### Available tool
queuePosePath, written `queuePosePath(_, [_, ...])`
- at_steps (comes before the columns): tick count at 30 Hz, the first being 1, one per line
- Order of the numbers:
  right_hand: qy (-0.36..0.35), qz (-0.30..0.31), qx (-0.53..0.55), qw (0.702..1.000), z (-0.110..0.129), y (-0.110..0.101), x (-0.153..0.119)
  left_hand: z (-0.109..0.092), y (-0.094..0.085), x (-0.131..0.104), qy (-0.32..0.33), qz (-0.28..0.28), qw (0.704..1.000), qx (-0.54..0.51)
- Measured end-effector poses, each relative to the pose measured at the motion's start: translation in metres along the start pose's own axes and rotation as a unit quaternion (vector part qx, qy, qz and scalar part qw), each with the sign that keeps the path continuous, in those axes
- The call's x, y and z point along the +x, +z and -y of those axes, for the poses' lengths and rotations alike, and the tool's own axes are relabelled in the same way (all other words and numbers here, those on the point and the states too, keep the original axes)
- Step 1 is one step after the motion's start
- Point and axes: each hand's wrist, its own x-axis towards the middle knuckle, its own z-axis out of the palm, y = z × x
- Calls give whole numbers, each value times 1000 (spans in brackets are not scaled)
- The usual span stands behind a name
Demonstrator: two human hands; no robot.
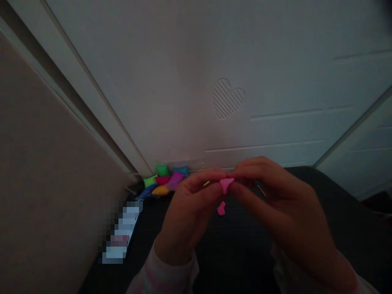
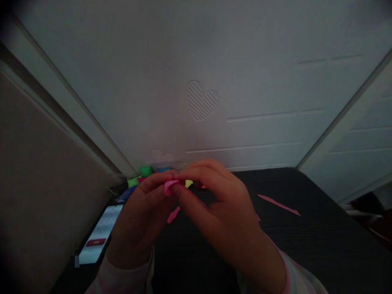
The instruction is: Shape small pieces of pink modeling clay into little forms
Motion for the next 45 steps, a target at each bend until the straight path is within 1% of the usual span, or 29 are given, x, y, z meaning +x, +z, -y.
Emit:
queuePosePath(4, [-1,0,-10,1000,-2,0,1,1,-2,-1,64,-29,995,71])
queuePosePath(6, [-14,-11,-21,1000,-3,1,0,1,-2,-4,106,-48,986,118])
queuePosePath(8, [-45,-19,-46,998,-4,2,0,0,0,-8,167,-73,966,186])
queuePosePath(11, [-90,-12,-83,992,-3,3,-1,-1,5,-14,251,-94,915,303])
queuePosePath(13, [-101,-9,-80,992,-3,3,-1,0,6,-17,280,-96,889,348])
queuePosePath(14, [-103,-9,-73,992,-2,2,-1,0,6,-18,290,-98,883,355])
queuePosePath(15, [-105,-7,-68,992,-2,2,0,1,6,-18,295,-99,882,354])
queuePosePath(17, [-110,0,-68,992,-2,1,0,1,5,-18,292,-89,890,340])
queuePosePath(20, [-127,1,-85,988,-2,-1,0,0,5,-16,262,-69,907,322])
queuePosePath(22, [-139,-12,-96,986,-2,-1,-1,0,5,-16,252,-66,912,316])
queuePosePath(25, [-145,-30,-116,982,-1,-1,-3,1,6,-17,258,-77,911,311])
queuePosePath(28, [-145,-36,-137,979,1,-1,-3,4,6,-17,267,-88,907,314])
queuePosePath(32, [-155,-47,-152,975,1,0,-3,6,5,-17,265,-86,902,330])
queuePosePath(35, [-138,-54,-152,977,-1,2,-3,7,5,-17,259,-90,906,324])
queuePosePath(38, [-125,-58,-138,981,-3,3,-4,9,5,-15,264,-79,914,299])
queuePosePath(41, [-146,-62,-136,978,-2,3,-4,11,4,-14,267,-70,918,285])
queuePosePath(45, [-165,-66,-156,972,-1,2,-2,12,4,-13,262,-75,919,284])
